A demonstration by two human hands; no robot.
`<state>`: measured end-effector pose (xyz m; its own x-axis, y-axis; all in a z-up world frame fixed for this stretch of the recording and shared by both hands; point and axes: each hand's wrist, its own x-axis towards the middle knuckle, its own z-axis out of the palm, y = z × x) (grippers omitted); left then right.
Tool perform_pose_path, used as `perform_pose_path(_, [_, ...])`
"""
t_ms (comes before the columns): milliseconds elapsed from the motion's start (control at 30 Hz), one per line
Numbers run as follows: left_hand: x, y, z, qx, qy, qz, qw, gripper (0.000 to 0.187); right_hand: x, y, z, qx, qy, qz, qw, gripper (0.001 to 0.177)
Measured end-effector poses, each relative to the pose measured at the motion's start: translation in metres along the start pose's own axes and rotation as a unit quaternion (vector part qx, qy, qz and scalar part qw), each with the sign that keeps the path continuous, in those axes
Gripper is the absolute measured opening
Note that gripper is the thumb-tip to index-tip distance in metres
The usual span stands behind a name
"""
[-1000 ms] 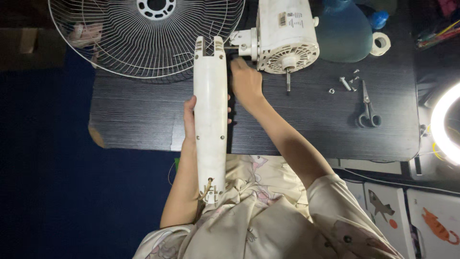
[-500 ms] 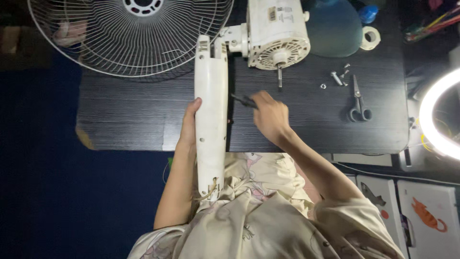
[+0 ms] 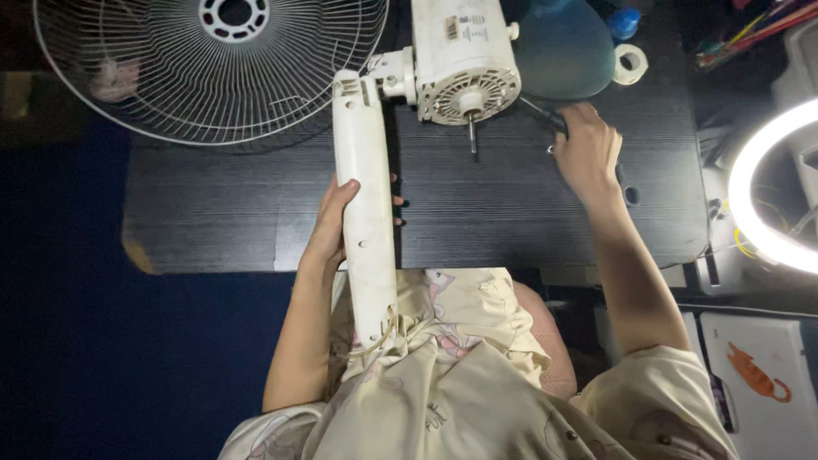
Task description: The person disassembles a white electric fan by removing screws from the neck and motor housing using a screwdriver. They separate the neck from the motor and place the parts on the table.
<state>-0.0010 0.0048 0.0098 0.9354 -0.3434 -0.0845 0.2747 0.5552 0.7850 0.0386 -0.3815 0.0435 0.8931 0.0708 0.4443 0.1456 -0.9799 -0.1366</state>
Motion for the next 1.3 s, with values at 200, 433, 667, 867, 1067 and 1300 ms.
perform_pose_path(200, [-0.008,0.009,-0.001,0.001,-0.142,-0.034,0.989,0.084,0.008,0.0,0.008,-0.026,-0.034,0.02,0.999,0.03])
perform_pose_path(433, [-0.014,-0.002,-0.011,0.023,-0.149,-0.093,0.984,0.103,-0.006,0.012,-0.002,0.097,0.034,0.052,0.993,0.027])
perform_pose_path(667, [-0.033,-0.005,-0.007,0.063,0.045,-0.161,0.984,0.064,-0.032,0.011,-0.007,0.132,0.117,0.09,0.98,0.025])
perform_pose_path(867, [-0.033,-0.011,0.017,0.27,0.134,-0.102,0.948,0.059,-0.058,-0.003,0.002,0.14,0.158,0.087,0.974,0.019])
perform_pose_path(1067, [-0.032,-0.027,0.015,0.233,0.087,-0.083,0.965,0.061,-0.062,-0.006,0.004,0.124,0.172,0.07,0.975,0.022])
perform_pose_path(1300, [-0.037,-0.02,0.022,0.082,0.125,-0.206,0.967,0.056,-0.058,-0.015,-0.003,0.128,0.163,0.086,0.975,0.022])
